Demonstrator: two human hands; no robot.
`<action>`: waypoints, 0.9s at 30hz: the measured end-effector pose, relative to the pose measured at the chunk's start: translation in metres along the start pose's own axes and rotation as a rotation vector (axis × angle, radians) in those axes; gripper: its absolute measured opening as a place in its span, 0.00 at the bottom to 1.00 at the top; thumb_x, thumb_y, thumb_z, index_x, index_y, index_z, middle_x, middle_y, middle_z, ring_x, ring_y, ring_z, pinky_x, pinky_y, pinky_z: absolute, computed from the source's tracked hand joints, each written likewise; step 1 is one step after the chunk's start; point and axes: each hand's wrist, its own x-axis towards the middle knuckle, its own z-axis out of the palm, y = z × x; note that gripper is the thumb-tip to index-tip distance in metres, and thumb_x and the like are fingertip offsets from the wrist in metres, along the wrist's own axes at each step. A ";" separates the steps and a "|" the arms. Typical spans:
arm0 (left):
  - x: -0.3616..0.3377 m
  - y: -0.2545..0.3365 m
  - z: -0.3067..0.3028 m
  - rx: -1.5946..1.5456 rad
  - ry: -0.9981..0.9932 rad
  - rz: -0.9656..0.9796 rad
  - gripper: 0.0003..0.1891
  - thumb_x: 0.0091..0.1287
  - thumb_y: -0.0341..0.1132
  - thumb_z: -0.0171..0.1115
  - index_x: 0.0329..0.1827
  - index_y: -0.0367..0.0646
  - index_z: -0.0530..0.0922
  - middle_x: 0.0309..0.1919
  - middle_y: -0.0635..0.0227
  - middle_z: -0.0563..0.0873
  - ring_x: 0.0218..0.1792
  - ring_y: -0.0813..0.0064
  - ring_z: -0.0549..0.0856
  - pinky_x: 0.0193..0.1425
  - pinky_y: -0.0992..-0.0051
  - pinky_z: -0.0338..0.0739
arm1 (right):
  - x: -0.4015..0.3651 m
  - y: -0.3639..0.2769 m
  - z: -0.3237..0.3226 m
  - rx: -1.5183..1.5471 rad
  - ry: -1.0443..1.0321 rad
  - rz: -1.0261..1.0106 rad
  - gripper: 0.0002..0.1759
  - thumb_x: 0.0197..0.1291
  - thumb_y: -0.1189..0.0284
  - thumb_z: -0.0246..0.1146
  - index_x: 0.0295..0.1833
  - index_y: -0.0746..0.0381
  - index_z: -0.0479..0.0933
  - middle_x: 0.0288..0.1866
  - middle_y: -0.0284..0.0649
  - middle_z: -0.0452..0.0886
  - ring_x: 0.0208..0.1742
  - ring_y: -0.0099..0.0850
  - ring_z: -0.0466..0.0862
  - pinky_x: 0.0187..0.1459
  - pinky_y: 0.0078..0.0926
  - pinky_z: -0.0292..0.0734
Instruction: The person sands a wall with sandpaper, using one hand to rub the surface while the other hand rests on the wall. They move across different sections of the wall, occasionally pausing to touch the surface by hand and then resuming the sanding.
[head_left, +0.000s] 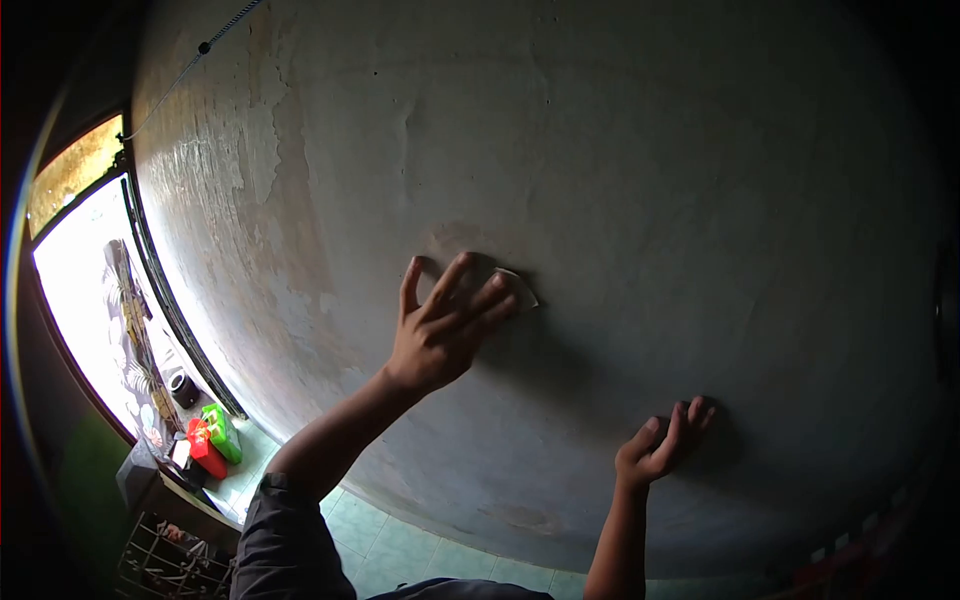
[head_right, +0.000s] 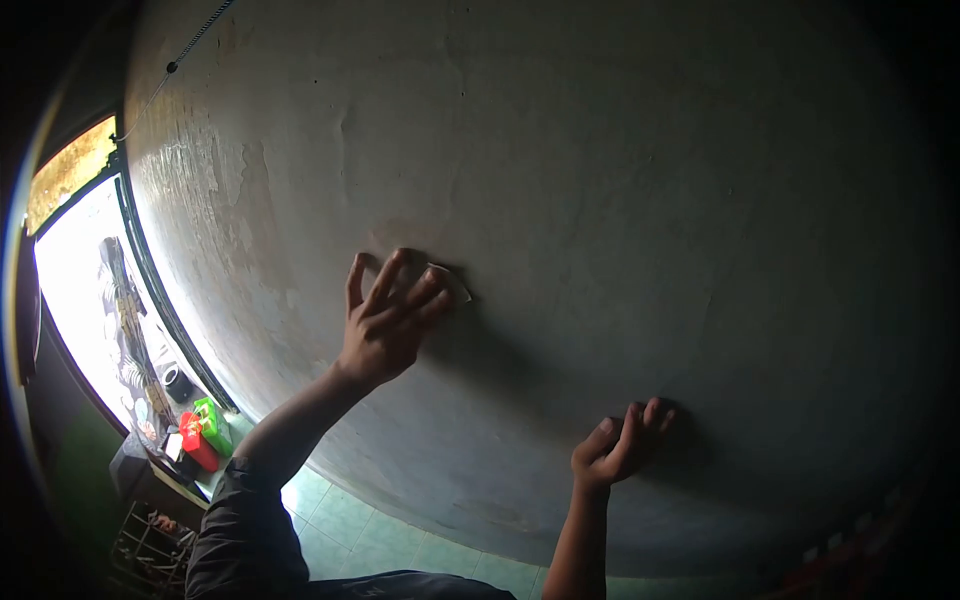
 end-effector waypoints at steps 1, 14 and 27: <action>0.000 -0.011 0.000 0.083 0.040 -0.055 0.23 0.73 0.31 0.62 0.68 0.66 0.84 0.77 0.78 0.77 0.84 0.56 0.64 0.86 0.42 0.45 | 0.001 0.002 -0.001 0.025 0.006 -0.015 0.21 0.77 0.73 0.51 0.70 0.67 0.73 0.77 0.56 0.73 0.78 0.58 0.72 0.77 0.69 0.63; 0.030 -0.044 -0.015 0.139 0.304 -0.505 0.21 0.79 0.32 0.56 0.73 0.52 0.80 0.75 0.69 0.80 0.84 0.50 0.62 0.85 0.49 0.49 | -0.013 0.008 -0.004 0.124 -0.005 -0.015 0.20 0.75 0.75 0.53 0.69 0.67 0.74 0.75 0.56 0.75 0.78 0.60 0.71 0.77 0.69 0.62; -0.002 -0.016 0.012 -0.007 0.179 0.108 0.22 0.71 0.36 0.68 0.68 0.62 0.84 0.75 0.80 0.79 0.83 0.55 0.65 0.84 0.48 0.51 | -0.008 0.005 0.000 0.146 0.002 -0.028 0.19 0.77 0.76 0.52 0.69 0.68 0.73 0.77 0.58 0.72 0.79 0.65 0.67 0.77 0.71 0.60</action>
